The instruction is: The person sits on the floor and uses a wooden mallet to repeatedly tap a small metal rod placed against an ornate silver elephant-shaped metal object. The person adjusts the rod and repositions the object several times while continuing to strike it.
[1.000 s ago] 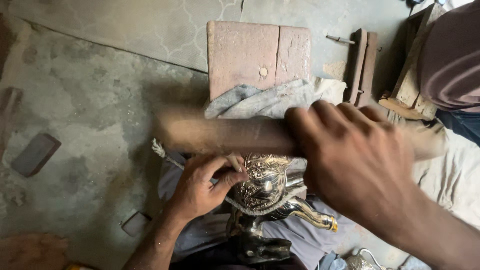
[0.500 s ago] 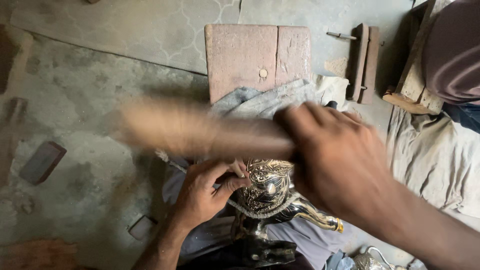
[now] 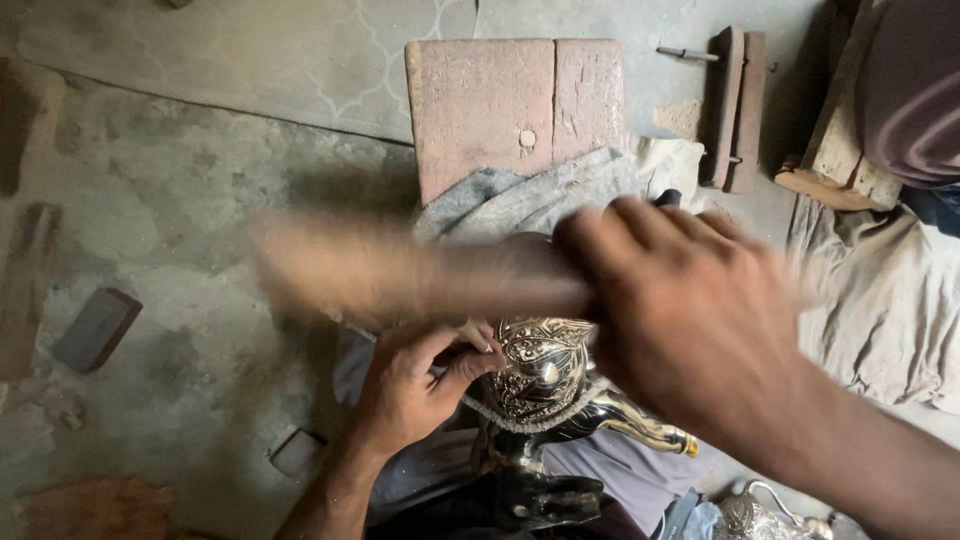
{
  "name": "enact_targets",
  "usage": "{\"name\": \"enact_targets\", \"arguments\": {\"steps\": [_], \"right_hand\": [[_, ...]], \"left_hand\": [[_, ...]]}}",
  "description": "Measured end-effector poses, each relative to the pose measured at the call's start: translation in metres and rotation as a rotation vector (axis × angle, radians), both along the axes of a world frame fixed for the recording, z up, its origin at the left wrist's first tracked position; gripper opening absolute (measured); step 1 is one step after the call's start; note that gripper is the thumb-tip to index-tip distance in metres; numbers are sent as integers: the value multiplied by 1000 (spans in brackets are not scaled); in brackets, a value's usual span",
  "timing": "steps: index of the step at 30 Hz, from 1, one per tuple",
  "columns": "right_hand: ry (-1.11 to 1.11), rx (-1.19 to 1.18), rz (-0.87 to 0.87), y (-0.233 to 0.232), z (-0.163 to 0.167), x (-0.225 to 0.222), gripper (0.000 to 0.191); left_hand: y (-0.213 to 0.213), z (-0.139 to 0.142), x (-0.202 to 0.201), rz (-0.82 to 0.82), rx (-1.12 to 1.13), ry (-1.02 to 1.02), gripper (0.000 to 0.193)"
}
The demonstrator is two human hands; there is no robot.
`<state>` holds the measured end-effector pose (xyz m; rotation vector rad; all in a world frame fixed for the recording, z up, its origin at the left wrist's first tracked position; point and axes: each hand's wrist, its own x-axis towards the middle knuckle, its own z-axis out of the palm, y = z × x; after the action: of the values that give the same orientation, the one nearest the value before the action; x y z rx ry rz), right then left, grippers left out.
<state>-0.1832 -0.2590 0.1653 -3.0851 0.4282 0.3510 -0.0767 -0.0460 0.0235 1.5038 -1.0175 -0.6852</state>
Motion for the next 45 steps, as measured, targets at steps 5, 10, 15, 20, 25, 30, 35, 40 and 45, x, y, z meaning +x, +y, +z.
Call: {"name": "enact_targets", "arguments": {"steps": [5,10,15,20,25,30,35,40,45], "right_hand": [[-134,79,-43,3,5,2,40],[-190,-238,148,9,23,-8,45],[-293,40,2,2,23,-25,61],[-337,406,-210,-2,17,-38,59],[-7,-192,-39,-5,1,-44,35],[-113,7,-121,-9,-6,-43,42],[4,-51,-182,1,7,-36,32],[-264,162,-136,2,22,-42,57],[-164,-173,-213,18,26,-75,27]], "left_hand": [[4,-10,-2,25,-10,23,20],[8,-14,-2,0,58,-170,23],[8,-7,2,66,1,-595,33],[-3,2,5,-74,16,-289,27],[-8,8,4,-104,42,-172,17],[-6,10,6,-137,214,-184,19],[-5,8,5,-107,90,-245,20],[-2,6,2,-70,-42,-300,32],[6,5,-4,-28,16,-251,23]]}}
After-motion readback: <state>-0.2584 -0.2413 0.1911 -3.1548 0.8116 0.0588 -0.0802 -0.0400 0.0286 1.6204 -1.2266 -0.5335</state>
